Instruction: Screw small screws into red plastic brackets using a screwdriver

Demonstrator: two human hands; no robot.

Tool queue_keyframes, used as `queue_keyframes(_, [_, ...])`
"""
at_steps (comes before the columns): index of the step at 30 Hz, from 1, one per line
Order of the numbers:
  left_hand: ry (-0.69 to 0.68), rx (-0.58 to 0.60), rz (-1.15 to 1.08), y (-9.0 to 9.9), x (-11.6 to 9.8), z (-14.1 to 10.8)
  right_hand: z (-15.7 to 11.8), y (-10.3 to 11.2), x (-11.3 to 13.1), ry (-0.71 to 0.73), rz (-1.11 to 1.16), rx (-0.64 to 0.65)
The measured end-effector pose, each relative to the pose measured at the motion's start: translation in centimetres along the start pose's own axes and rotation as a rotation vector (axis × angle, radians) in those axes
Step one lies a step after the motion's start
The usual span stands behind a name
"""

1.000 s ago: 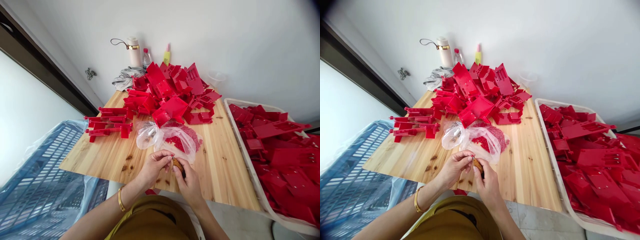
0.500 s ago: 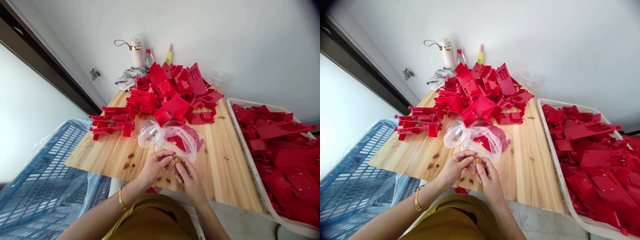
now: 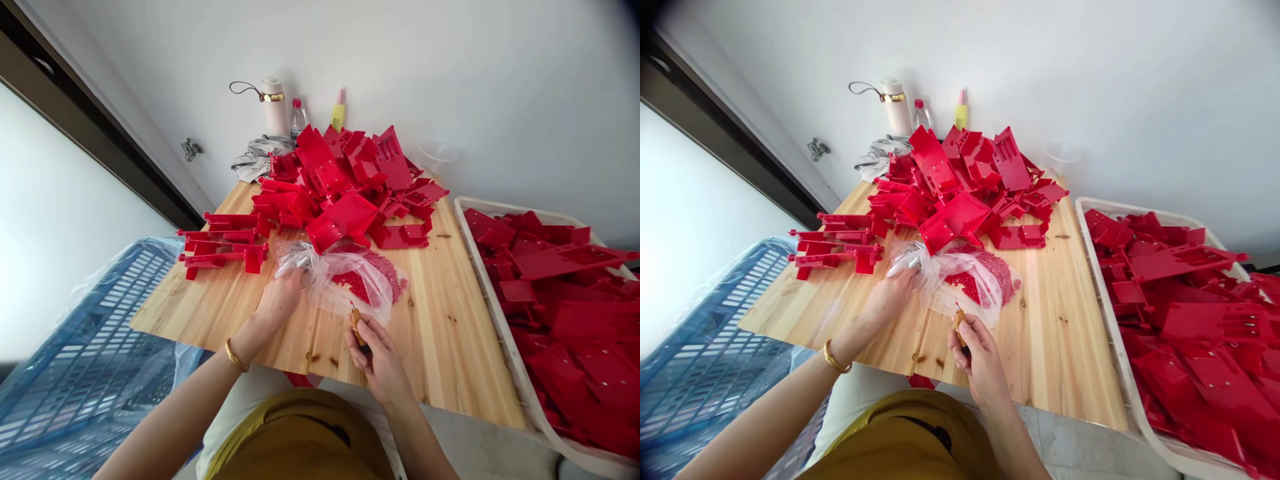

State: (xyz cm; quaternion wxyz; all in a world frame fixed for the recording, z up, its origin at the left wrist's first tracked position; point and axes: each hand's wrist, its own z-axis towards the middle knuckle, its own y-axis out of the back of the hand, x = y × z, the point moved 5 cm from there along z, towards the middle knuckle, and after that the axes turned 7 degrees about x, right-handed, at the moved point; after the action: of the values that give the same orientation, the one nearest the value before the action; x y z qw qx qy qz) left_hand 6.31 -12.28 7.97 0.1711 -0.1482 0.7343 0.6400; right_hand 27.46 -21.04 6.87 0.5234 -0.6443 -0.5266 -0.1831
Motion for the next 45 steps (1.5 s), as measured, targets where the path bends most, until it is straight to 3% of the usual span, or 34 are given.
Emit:
queue_keyframes(5, [0.064, 0.050, 0.092, -0.5, -0.5, 2.3, 0.1, -0.2, 0.0, 0.029, -0.065, 0.009])
queue_keyframes(9, [0.073, 0.010, 0.076, -0.3, -0.6, 2.0, 0.2, -0.4, 0.0, 0.061, -0.114, 0.013])
queue_keyframes(13, [0.060, -0.052, 0.016, 0.2, -0.2, 1.0, 0.5, -0.7, 0.3, 0.142, -0.320, 0.027])
queue_keyframes(15, [0.041, -0.139, -0.188, 0.7, -0.1, 0.2, 0.8, -1.2, 0.7, 0.208, -0.491, 0.026])
queue_keyframes(17, [0.053, -0.197, -0.560, 0.9, 0.1, -0.6, 1.1, -1.9, 1.2, 0.291, -0.678, 0.013])
queue_keyframes(21, [0.155, -0.064, -1.306, 0.0, -0.7, -2.4, 1.9, -3.9, 1.9, 0.466, -0.898, 0.011])
queue_keyframes(24, [0.169, 0.002, -1.535, -0.1, -1.8, -3.4, 2.4, -5.1, 2.0, 0.515, -0.937, 0.028])
queue_keyframes(32, [0.167, 0.011, -1.580, -0.3, -2.6, -4.3, 2.6, -5.5, 2.2, 0.570, -1.020, -0.018])
queue_keyframes(39, [0.092, -0.079, -1.398, -0.5, -2.5, -4.7, 2.2, -5.6, 2.3, 0.651, -1.108, -0.047])
queue_keyframes(45, [-0.008, -0.155, -1.223, 0.6, -2.5, -4.5, 2.1, -5.6, 2.3, 0.769, -1.176, -0.069])
